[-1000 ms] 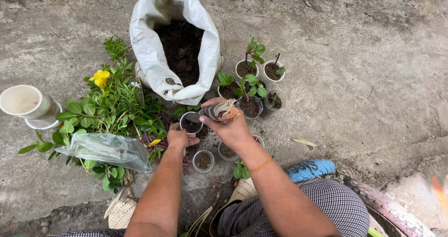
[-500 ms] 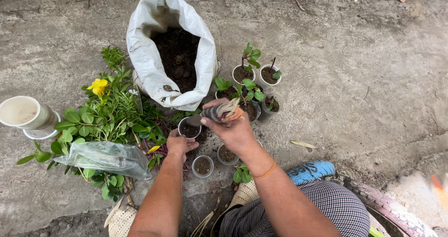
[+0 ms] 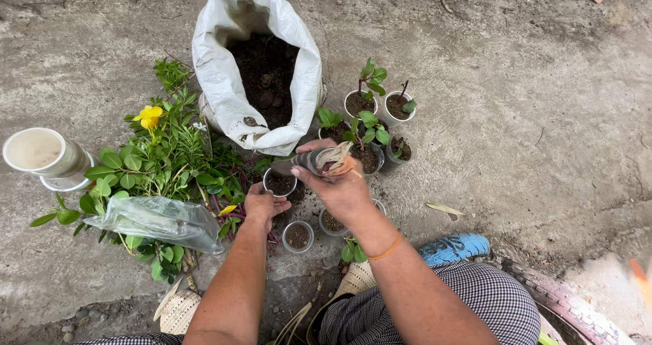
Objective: The person takes plant cuttings, places them into small plastic cups, and adds soil from a large bag by hand.
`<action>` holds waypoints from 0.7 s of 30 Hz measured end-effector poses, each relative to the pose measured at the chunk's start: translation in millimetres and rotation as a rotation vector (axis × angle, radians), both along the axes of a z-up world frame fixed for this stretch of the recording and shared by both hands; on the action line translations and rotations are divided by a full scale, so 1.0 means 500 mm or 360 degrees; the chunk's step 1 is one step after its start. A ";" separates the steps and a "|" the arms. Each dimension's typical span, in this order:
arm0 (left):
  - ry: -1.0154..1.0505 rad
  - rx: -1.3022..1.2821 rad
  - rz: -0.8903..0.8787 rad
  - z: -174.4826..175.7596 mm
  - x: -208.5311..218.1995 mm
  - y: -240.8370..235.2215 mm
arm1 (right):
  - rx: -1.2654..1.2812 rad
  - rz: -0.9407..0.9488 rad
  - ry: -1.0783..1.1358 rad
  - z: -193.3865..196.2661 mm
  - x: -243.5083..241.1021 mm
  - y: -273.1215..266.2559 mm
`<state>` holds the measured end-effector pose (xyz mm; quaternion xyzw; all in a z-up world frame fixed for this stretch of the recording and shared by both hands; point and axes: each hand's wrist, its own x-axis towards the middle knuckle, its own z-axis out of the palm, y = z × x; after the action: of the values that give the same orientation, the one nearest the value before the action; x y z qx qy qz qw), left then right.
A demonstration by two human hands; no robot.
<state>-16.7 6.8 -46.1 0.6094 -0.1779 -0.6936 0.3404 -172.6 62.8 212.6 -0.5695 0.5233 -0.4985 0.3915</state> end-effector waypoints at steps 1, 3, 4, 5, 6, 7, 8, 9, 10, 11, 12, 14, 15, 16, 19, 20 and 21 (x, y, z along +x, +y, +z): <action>-0.0002 0.0005 0.0018 0.000 0.000 -0.004 | -0.0036 0.0010 0.0098 -0.002 0.009 -0.005; -0.0007 0.0022 0.0049 0.003 0.000 -0.008 | -0.0041 0.0029 0.0124 -0.002 0.012 -0.008; -0.0012 0.0027 0.0028 0.005 -0.002 -0.009 | -0.0010 0.0038 0.0053 0.000 0.009 -0.008; -0.0019 0.0030 0.0013 0.007 0.000 -0.011 | 0.0018 0.0052 -0.0019 0.001 0.007 -0.010; -0.0026 0.0032 -0.0002 0.009 0.001 -0.013 | 0.0039 0.0046 -0.0096 0.004 0.003 -0.010; -0.0025 0.0017 0.0007 0.011 0.003 -0.013 | 0.0065 0.0037 -0.0176 0.006 -0.001 -0.007; -0.0025 0.0003 0.0017 0.013 0.004 -0.014 | 0.0090 0.0028 -0.0256 0.006 -0.001 -0.008; -0.0021 -0.0005 0.0021 0.012 0.002 -0.008 | 0.0078 0.0031 -0.0222 0.005 -0.003 -0.003; -0.0023 0.0006 0.0007 0.012 0.003 -0.001 | 0.0066 0.0035 -0.0188 0.004 -0.002 0.002; -0.0022 0.0008 -0.0006 0.015 0.000 -0.002 | 0.0044 0.0039 -0.0151 0.005 -0.003 -0.001; -0.0021 0.0009 -0.0019 0.019 -0.003 -0.002 | 0.0054 0.0057 -0.0108 0.006 0.002 0.000; -0.0005 -0.0001 -0.0017 0.031 -0.003 -0.007 | 0.0059 0.0105 -0.0026 0.011 0.011 -0.005; 0.0004 -0.0002 -0.0018 0.035 -0.006 -0.007 | 0.0126 0.0071 0.0011 0.013 0.013 -0.006; -0.0001 0.0007 -0.0027 0.038 -0.008 -0.011 | 0.0193 0.0036 0.0048 0.016 0.009 -0.009; -0.0021 0.0059 -0.0051 0.038 -0.002 -0.005 | 0.0139 0.0025 -0.0145 0.015 0.005 -0.004; -0.0024 0.0071 -0.0060 0.037 0.001 -0.002 | 0.0072 0.0034 -0.0259 0.012 0.008 -0.005; -0.0024 0.0078 -0.0070 0.037 0.003 -0.003 | 0.0208 0.0008 -0.0115 0.012 0.010 -0.006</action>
<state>-15.5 5.2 -27.7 0.6186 -0.1767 -0.7005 0.3089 -167.7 59.6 218.5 -0.5258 0.5388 -0.4825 0.4477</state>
